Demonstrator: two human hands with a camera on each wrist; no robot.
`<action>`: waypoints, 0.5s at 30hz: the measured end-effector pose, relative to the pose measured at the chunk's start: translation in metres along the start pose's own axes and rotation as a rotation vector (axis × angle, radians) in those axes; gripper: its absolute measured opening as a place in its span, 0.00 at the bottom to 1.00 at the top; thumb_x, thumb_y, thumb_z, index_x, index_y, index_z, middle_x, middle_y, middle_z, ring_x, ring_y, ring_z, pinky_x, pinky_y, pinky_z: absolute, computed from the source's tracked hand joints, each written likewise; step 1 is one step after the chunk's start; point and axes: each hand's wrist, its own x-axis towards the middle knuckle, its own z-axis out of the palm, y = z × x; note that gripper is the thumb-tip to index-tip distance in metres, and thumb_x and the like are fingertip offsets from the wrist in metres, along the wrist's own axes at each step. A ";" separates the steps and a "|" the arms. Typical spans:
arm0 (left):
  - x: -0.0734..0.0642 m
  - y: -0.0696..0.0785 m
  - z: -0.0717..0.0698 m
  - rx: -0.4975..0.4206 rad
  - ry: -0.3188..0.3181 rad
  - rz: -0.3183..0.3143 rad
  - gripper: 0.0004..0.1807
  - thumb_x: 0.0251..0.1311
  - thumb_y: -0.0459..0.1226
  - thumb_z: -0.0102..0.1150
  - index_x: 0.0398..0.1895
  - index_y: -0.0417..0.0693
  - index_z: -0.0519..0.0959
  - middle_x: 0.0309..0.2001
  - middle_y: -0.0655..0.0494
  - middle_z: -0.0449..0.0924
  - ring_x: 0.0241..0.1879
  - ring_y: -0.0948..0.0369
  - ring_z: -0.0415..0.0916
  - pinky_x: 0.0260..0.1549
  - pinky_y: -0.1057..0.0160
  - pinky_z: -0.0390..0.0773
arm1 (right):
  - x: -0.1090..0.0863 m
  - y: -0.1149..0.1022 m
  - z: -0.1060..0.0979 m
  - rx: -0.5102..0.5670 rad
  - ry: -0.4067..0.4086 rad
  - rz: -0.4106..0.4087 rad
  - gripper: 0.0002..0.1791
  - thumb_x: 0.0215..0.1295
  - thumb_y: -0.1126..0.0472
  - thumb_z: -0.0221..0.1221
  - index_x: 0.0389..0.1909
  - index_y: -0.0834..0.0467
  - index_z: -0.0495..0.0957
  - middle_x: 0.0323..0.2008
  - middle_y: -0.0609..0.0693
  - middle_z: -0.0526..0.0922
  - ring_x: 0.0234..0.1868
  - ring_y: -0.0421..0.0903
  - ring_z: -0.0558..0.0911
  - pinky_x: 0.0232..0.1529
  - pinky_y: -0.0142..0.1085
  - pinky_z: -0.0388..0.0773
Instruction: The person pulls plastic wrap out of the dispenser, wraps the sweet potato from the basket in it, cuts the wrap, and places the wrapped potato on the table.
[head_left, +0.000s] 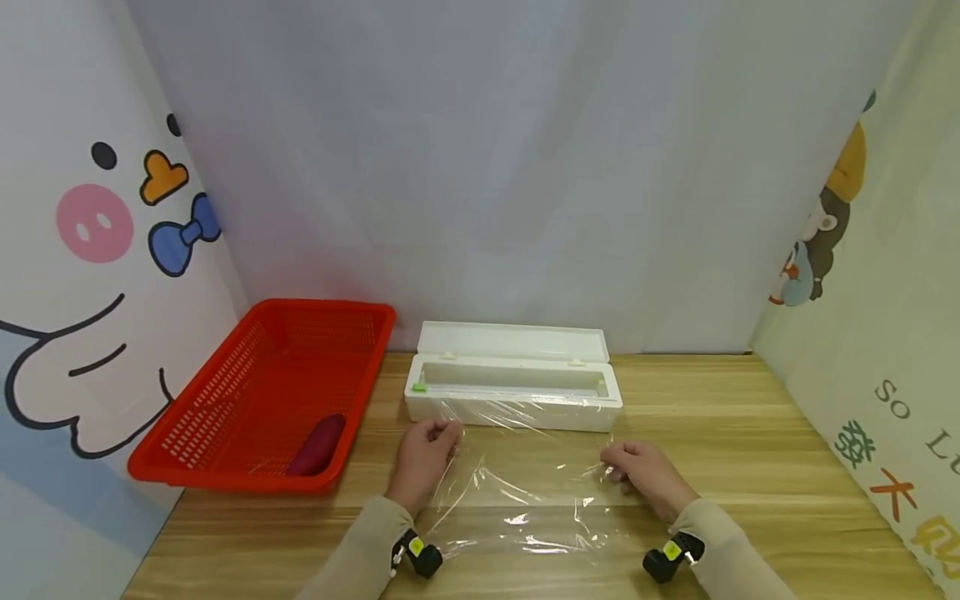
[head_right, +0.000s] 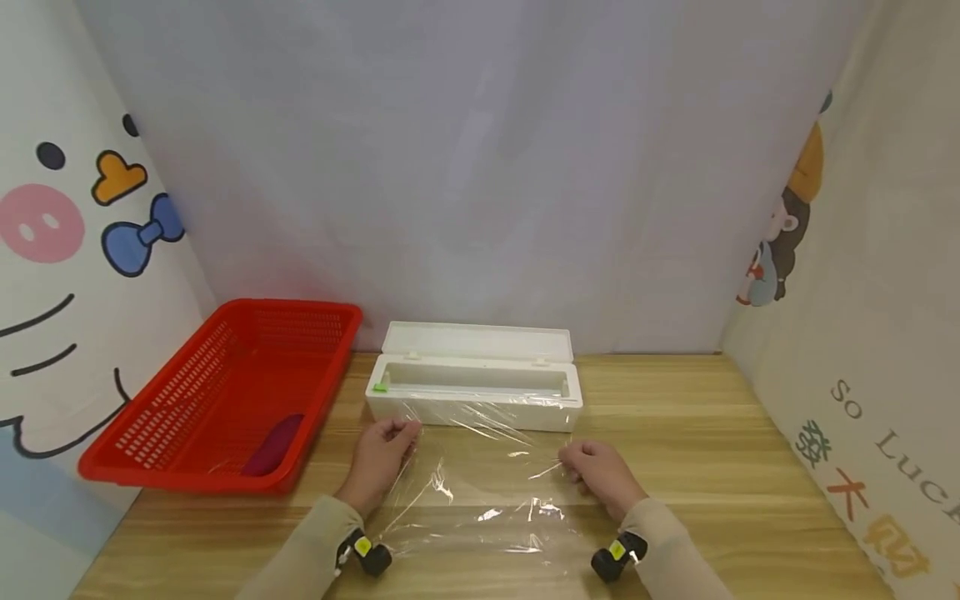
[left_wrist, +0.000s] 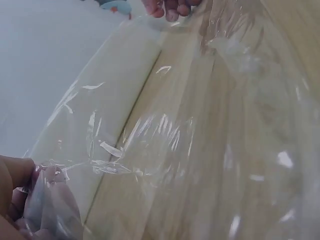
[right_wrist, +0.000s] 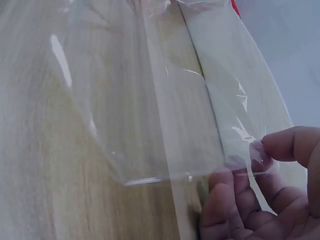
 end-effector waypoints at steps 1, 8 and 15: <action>-0.001 0.000 0.001 0.001 0.004 -0.009 0.11 0.61 0.41 0.61 0.32 0.39 0.78 0.22 0.57 0.75 0.21 0.65 0.73 0.18 0.70 0.72 | 0.000 0.000 -0.001 0.019 -0.013 -0.005 0.13 0.65 0.59 0.55 0.36 0.68 0.77 0.26 0.49 0.79 0.25 0.40 0.75 0.23 0.30 0.73; -0.005 0.000 0.002 0.045 -0.098 -0.068 0.09 0.60 0.38 0.62 0.32 0.38 0.79 0.21 0.55 0.76 0.18 0.65 0.72 0.15 0.70 0.71 | 0.002 0.001 -0.003 0.079 -0.031 0.009 0.12 0.66 0.63 0.50 0.36 0.69 0.76 0.27 0.51 0.82 0.28 0.42 0.79 0.28 0.30 0.77; -0.006 0.003 -0.022 0.106 -0.051 -0.056 0.11 0.61 0.39 0.59 0.31 0.39 0.78 0.24 0.53 0.77 0.22 0.63 0.74 0.17 0.67 0.73 | -0.005 0.002 -0.002 0.092 -0.139 0.035 0.12 0.65 0.60 0.52 0.33 0.67 0.75 0.26 0.51 0.81 0.24 0.41 0.79 0.26 0.31 0.77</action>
